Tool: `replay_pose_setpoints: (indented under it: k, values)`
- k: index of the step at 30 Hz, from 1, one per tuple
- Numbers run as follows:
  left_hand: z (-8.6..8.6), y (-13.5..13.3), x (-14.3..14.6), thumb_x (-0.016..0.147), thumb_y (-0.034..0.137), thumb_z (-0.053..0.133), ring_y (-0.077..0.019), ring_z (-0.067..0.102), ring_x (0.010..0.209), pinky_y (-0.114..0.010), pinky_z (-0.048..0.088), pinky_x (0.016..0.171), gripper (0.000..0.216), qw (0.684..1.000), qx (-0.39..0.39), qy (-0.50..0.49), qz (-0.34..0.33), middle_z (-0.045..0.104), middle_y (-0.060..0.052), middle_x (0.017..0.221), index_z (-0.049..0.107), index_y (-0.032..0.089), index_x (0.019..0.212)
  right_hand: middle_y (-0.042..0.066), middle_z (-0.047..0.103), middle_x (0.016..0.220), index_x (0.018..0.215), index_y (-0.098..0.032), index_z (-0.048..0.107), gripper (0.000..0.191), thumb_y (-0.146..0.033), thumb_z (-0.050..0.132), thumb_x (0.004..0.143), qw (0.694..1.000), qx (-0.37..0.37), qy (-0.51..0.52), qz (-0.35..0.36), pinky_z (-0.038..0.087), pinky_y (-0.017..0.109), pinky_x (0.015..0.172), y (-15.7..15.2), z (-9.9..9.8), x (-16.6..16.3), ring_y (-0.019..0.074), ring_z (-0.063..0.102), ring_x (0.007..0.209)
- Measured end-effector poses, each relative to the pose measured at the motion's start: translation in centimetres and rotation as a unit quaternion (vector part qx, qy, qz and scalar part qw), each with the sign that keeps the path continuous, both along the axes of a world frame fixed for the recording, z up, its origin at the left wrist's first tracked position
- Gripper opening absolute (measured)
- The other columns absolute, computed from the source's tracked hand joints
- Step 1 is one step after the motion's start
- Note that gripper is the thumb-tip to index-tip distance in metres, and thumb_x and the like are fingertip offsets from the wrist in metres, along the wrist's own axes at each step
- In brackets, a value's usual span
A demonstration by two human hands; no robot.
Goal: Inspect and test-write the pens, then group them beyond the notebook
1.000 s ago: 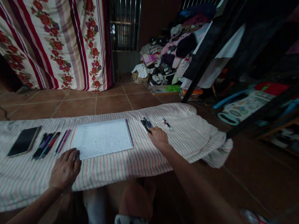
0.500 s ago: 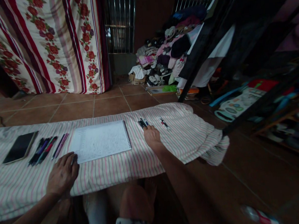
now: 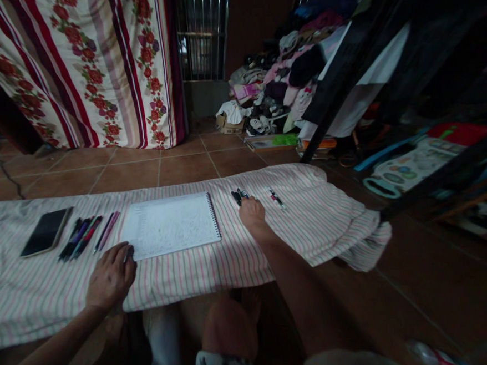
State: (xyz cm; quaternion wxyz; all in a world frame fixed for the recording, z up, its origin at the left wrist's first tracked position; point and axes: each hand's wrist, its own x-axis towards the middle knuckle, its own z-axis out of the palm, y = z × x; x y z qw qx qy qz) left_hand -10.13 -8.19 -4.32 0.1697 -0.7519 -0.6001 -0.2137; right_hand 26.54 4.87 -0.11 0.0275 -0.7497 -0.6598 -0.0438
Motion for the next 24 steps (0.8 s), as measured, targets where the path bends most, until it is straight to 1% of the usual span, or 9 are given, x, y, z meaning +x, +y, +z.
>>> replay_pose_setpoints:
  k: [3,6,11,13,18,21,24]
  values:
    - [0.0,0.0,0.0,0.085,0.023,0.041,-0.0289,0.052,0.103,-0.042,0.042,0.088,0.028,1.0,-0.004,0.001,-0.001,0.059,-0.017,0.108,0.054,0.009,0.106,0.018,0.062,0.104,0.108,-0.011,0.061,0.03,-0.02,0.043,0.086,1.0,0.005,0.007,-0.005,0.042,0.031,0.08,0.1,0.0,-0.3,0.0247,0.058,0.096]
    - [0.1,0.0,0.0,0.084,0.023,0.042,-0.029,0.052,0.103,-0.042,0.042,0.089,0.028,1.0,-0.002,0.0,-0.006,0.059,-0.017,0.107,0.054,0.009,0.105,0.016,0.061,0.106,0.108,-0.014,0.061,0.03,-0.024,0.042,0.087,1.0,0.01,0.011,0.0,0.041,0.032,0.081,-0.1,-0.2,-0.3,0.0254,0.056,0.1]
    - [0.0,0.0,-0.1,0.084,0.022,0.042,-0.0293,0.052,0.103,-0.042,0.043,0.089,0.027,1.0,0.001,-0.001,-0.01,0.059,-0.017,0.107,0.054,0.01,0.105,0.015,0.063,0.102,0.106,-0.015,0.062,0.031,-0.02,0.035,0.09,1.0,-0.016,0.024,-0.003,0.042,0.029,0.078,0.4,-0.2,0.5,0.0219,0.06,0.096]
    - [-0.1,0.0,-0.1,0.084,0.022,0.041,-0.0292,0.052,0.103,-0.042,0.043,0.089,0.027,1.0,0.0,0.002,-0.008,0.059,-0.017,0.108,0.053,0.01,0.106,0.015,0.064,0.103,0.106,-0.015,0.062,0.03,-0.018,0.037,0.09,0.999,-0.031,0.028,-0.004,0.041,0.028,0.079,1.0,-0.1,0.9,0.0215,0.06,0.097]
    - [-0.1,0.1,-0.1,0.085,0.022,0.041,-0.0288,0.052,0.104,-0.042,0.043,0.09,0.027,1.0,0.004,0.008,-0.005,0.058,-0.016,0.108,0.052,0.011,0.106,0.015,0.064,0.105,0.103,-0.015,0.065,0.027,-0.021,0.044,0.087,0.997,-0.062,0.038,-0.009,0.041,0.03,0.082,2.2,0.7,1.3,0.0226,0.059,0.101]
    - [0.0,0.1,0.0,0.085,0.022,0.041,-0.0286,0.051,0.104,-0.042,0.042,0.09,0.028,1.0,-0.002,0.01,-0.006,0.058,-0.016,0.108,0.052,0.009,0.107,0.015,0.063,0.109,0.1,-0.017,0.067,0.026,-0.024,0.05,0.083,0.997,-0.065,0.04,-0.028,0.041,0.032,0.083,2.5,1.1,1.7,0.025,0.057,0.105]
    - [0.1,0.1,0.1,0.084,0.021,0.041,-0.0284,0.052,0.103,-0.042,0.042,0.09,0.027,1.0,-0.007,0.009,-0.003,0.059,-0.016,0.107,0.052,0.009,0.106,0.013,0.064,0.109,0.099,-0.019,0.068,0.026,-0.028,0.056,0.078,0.995,-0.07,0.046,-0.044,0.042,0.031,0.082,2.7,1.4,2.1,0.0247,0.057,0.104]
